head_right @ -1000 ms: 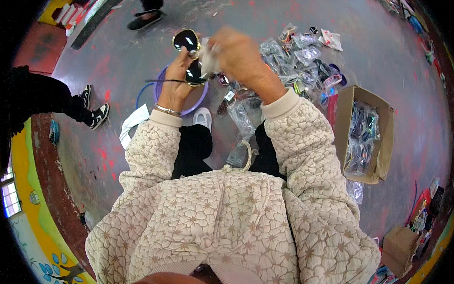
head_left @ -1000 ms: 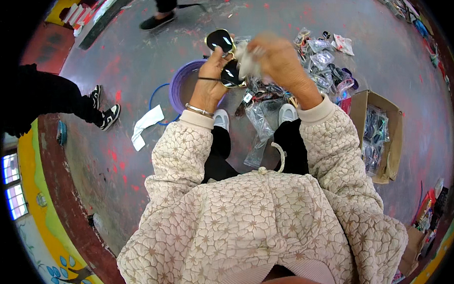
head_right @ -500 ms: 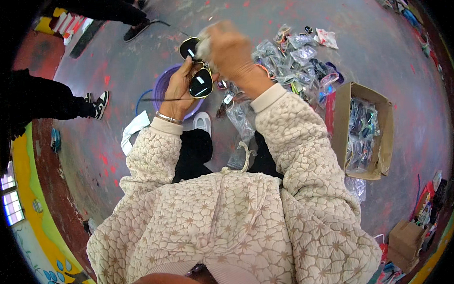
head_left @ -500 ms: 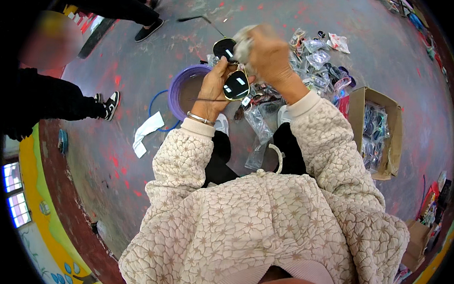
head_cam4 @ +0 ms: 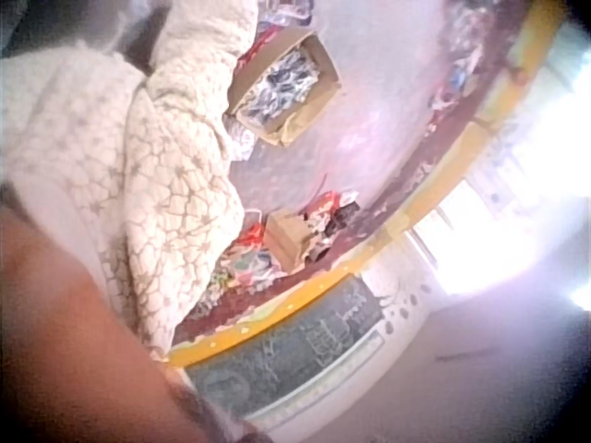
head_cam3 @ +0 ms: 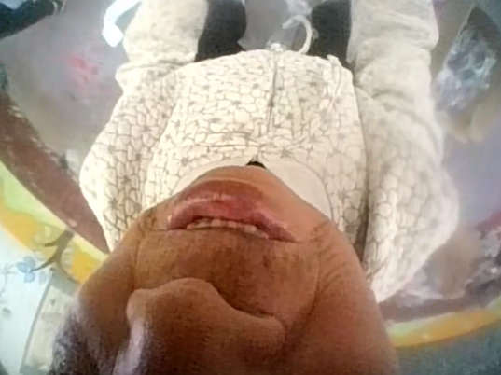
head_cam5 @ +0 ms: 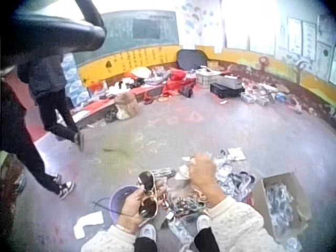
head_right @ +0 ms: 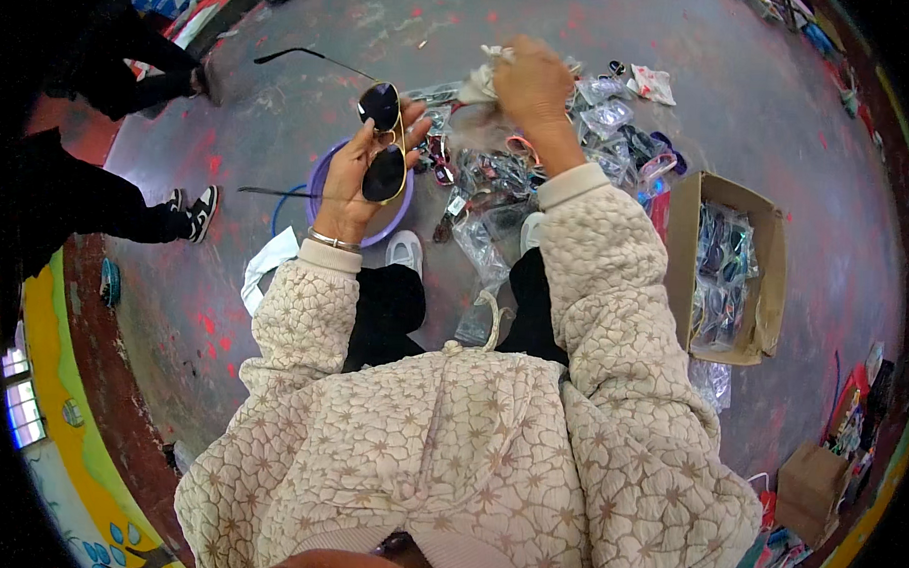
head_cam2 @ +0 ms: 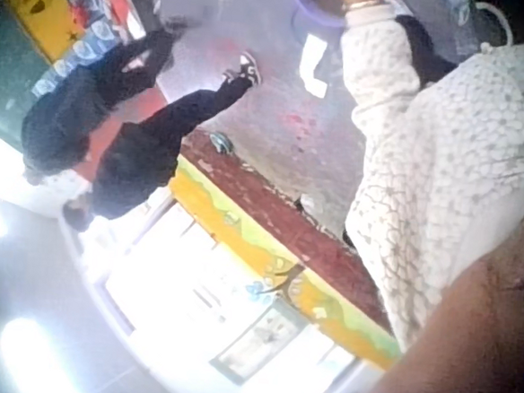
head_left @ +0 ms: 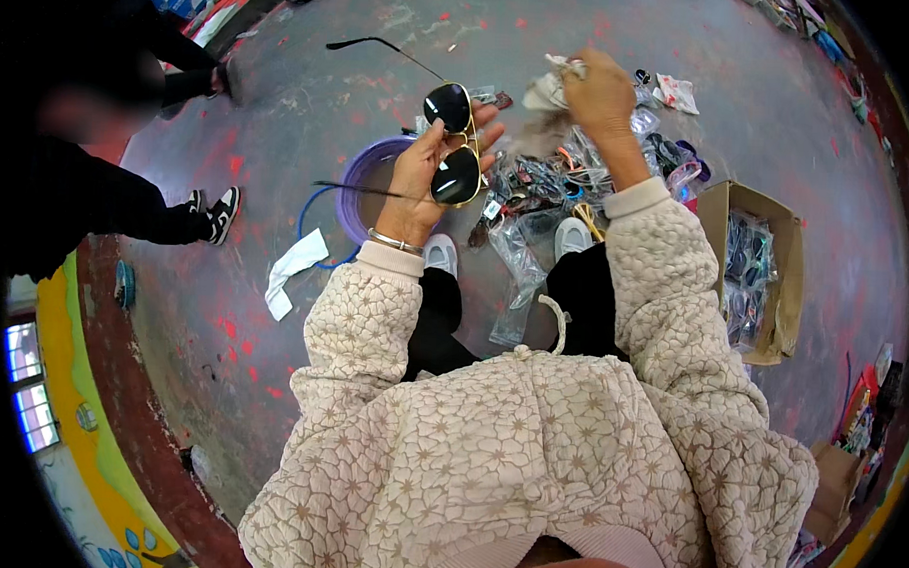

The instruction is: The person sits on the floor and places individual pairs of sunglasses into small plastic bags, sometimes wiping the lenses with a cloth before sealing the bag and placing it into a box.

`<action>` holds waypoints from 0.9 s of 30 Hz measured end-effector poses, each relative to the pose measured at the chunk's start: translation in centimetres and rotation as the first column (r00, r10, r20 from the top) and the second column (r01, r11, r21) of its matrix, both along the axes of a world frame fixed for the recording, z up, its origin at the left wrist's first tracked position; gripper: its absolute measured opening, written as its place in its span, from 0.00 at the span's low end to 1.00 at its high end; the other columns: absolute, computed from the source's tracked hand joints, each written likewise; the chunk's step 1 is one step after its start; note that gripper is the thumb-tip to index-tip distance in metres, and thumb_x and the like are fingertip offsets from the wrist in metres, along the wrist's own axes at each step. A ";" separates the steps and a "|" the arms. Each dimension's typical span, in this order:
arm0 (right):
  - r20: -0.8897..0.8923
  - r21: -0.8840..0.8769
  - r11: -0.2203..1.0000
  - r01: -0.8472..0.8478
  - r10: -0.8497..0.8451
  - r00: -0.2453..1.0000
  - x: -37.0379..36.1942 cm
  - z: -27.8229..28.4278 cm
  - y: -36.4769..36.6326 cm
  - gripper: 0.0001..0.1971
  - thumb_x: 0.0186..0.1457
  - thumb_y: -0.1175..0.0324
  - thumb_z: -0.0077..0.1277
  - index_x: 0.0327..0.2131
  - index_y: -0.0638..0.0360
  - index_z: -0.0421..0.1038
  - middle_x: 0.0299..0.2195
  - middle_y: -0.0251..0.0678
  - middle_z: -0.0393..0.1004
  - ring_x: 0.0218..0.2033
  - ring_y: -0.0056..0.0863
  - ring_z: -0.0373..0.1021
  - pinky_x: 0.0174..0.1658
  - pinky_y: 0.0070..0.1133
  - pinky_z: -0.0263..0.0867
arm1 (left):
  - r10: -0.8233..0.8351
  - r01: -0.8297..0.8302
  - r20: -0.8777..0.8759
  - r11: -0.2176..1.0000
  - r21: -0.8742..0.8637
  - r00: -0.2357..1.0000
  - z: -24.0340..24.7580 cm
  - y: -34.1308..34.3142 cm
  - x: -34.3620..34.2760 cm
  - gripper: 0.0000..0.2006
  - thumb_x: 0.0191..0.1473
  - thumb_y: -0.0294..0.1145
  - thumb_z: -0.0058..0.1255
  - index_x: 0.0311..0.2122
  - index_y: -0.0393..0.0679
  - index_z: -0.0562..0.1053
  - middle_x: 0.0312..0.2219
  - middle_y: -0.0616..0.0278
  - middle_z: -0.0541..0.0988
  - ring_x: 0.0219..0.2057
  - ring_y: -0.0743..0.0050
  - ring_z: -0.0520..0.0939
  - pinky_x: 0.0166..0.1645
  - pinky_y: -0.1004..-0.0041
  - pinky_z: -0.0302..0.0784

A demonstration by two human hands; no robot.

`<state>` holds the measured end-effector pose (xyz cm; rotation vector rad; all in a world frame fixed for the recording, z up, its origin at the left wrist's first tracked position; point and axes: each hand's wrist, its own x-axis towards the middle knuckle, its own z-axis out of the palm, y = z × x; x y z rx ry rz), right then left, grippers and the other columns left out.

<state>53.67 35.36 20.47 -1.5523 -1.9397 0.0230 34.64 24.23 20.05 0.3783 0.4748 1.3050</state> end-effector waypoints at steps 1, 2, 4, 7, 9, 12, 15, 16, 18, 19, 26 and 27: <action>-0.337 -0.160 0.972 -0.172 0.110 0.935 0.4 0.2 0.3 0.12 0.46 0.64 0.51 0.34 0.58 0.71 0.33 0.38 0.72 0.30 0.29 0.70 0.31 0.22 0.66 | -0.077 0.078 0.060 0.997 -0.005 0.995 -0.1 -0.1 -0.2 0.21 0.57 0.38 0.32 0.50 0.32 0.59 0.42 0.43 0.69 0.40 0.57 0.75 0.36 0.68 0.79; -0.645 -0.247 0.892 -0.378 0.140 0.751 0.8 0.4 0.6 0.14 0.46 0.63 0.52 0.35 0.58 0.71 0.34 0.38 0.72 0.31 0.27 0.70 0.33 0.21 0.66 | -0.154 0.155 0.120 0.988 -0.004 0.981 -0.3 -0.4 -0.5 0.21 0.57 0.38 0.32 0.49 0.31 0.60 0.40 0.44 0.71 0.38 0.58 0.77 0.35 0.69 0.79; -0.892 -0.239 0.717 -0.656 0.105 0.439 0.6 1.3 0.2 0.15 0.48 0.61 0.50 0.37 0.60 0.71 0.34 0.36 0.73 0.33 0.24 0.69 0.35 0.19 0.65 | -0.306 0.311 0.252 0.950 0.022 0.918 -1.0 -0.5 -0.5 0.20 0.57 0.37 0.32 0.47 0.29 0.61 0.34 0.46 0.74 0.33 0.60 0.79 0.34 0.69 0.79; -0.918 -0.222 0.532 -0.817 0.169 0.360 -2.0 2.6 -1.7 0.16 0.52 0.61 0.47 0.39 0.62 0.71 0.32 0.34 0.73 0.33 0.21 0.68 0.36 0.17 0.64 | -0.412 0.436 0.344 0.900 0.010 0.844 -1.4 -0.7 -0.1 0.19 0.57 0.36 0.31 0.43 0.27 0.63 0.26 0.50 0.76 0.23 0.63 0.79 0.29 0.72 0.79; -0.884 -0.272 0.428 -0.862 0.242 0.399 -2.5 2.6 -1.8 0.17 0.50 0.61 0.48 0.40 0.62 0.71 0.33 0.35 0.73 0.33 0.21 0.68 0.36 0.16 0.64 | -0.407 0.430 0.265 0.902 -0.030 0.874 -1.0 -0.9 -0.1 0.19 0.58 0.36 0.31 0.43 0.28 0.63 0.26 0.48 0.76 0.24 0.61 0.79 0.27 0.73 0.79; -0.861 -0.252 0.378 -0.891 0.334 0.385 -1.9 2.8 -1.9 0.18 0.48 0.61 0.50 0.41 0.61 0.71 0.35 0.35 0.72 0.33 0.20 0.67 0.36 0.16 0.64 | -0.382 0.396 0.131 0.912 -0.107 0.915 -0.1 -1.1 -0.1 0.18 0.58 0.37 0.31 0.42 0.28 0.63 0.25 0.49 0.76 0.22 0.62 0.79 0.25 0.75 0.79; -0.874 -0.204 0.346 -0.916 0.358 0.330 -1.1 3.4 -2.0 0.20 0.44 0.62 0.53 0.42 0.59 0.71 0.35 0.34 0.72 0.34 0.22 0.68 0.39 0.18 0.63 | -0.364 0.383 0.160 0.917 -0.113 0.918 0.3 -1.4 -0.6 0.18 0.58 0.36 0.31 0.42 0.27 0.63 0.23 0.47 0.76 0.20 0.63 0.79 0.23 0.76 0.78; -0.874 -0.161 0.344 -0.925 0.385 0.295 -1.1 3.5 -1.8 0.21 0.43 0.62 0.54 0.42 0.58 0.70 0.35 0.34 0.72 0.34 0.23 0.68 0.40 0.18 0.63 | -0.392 0.412 0.217 0.910 -0.054 0.894 0.1 -1.3 -0.9 0.18 0.58 0.35 0.30 0.42 0.27 0.63 0.22 0.46 0.75 0.19 0.63 0.79 0.22 0.77 0.78; -0.852 -0.127 0.286 -0.950 0.460 0.252 -0.7 3.6 -2.1 0.24 0.38 0.62 0.57 0.43 0.57 0.70 0.35 0.34 0.72 0.35 0.25 0.67 0.42 0.20 0.63 | -0.451 0.454 0.320 0.888 0.070 0.833 -0.4 -1.4 -1.4 0.18 0.58 0.35 0.30 0.42 0.26 0.62 0.20 0.45 0.75 0.17 0.63 0.78 0.19 0.77 0.78; -0.836 -0.112 0.264 -0.958 0.496 0.234 -0.5 3.8 -2.2 0.26 0.36 0.63 0.58 0.44 0.57 0.70 0.35 0.34 0.72 0.36 0.26 0.67 0.43 0.20 0.62 | -0.374 0.384 0.262 0.923 0.014 0.890 -0.2 -1.5 -1.3 0.17 0.58 0.33 0.28 0.39 0.27 0.63 0.15 0.46 0.73 0.10 0.67 0.75 0.12 0.80 0.73; -0.758 -0.054 0.434 -0.899 0.568 0.321 -1.9 4.4 -3.8 0.29 0.33 0.65 0.59 0.44 0.59 0.69 0.41 0.35 0.71 0.43 0.28 0.66 0.49 0.24 0.60 | -0.486 0.466 0.317 0.873 0.141 0.814 0.4 -1.8 -0.6 0.15 0.57 0.32 0.24 0.34 0.29 0.62 0.06 0.60 0.64 0.01 0.80 0.60 0.03 0.85 0.55; -0.765 -0.060 0.419 -0.906 0.564 0.311 -2.1 4.3 -3.7 0.28 0.33 0.66 0.59 0.44 0.59 0.69 0.42 0.36 0.71 0.44 0.28 0.66 0.49 0.24 0.60 | -0.491 0.469 0.336 0.870 0.150 0.803 0.3 -1.8 -0.5 0.15 0.57 0.32 0.24 0.34 0.29 0.62 0.06 0.60 0.64 0.01 0.80 0.60 0.03 0.85 0.54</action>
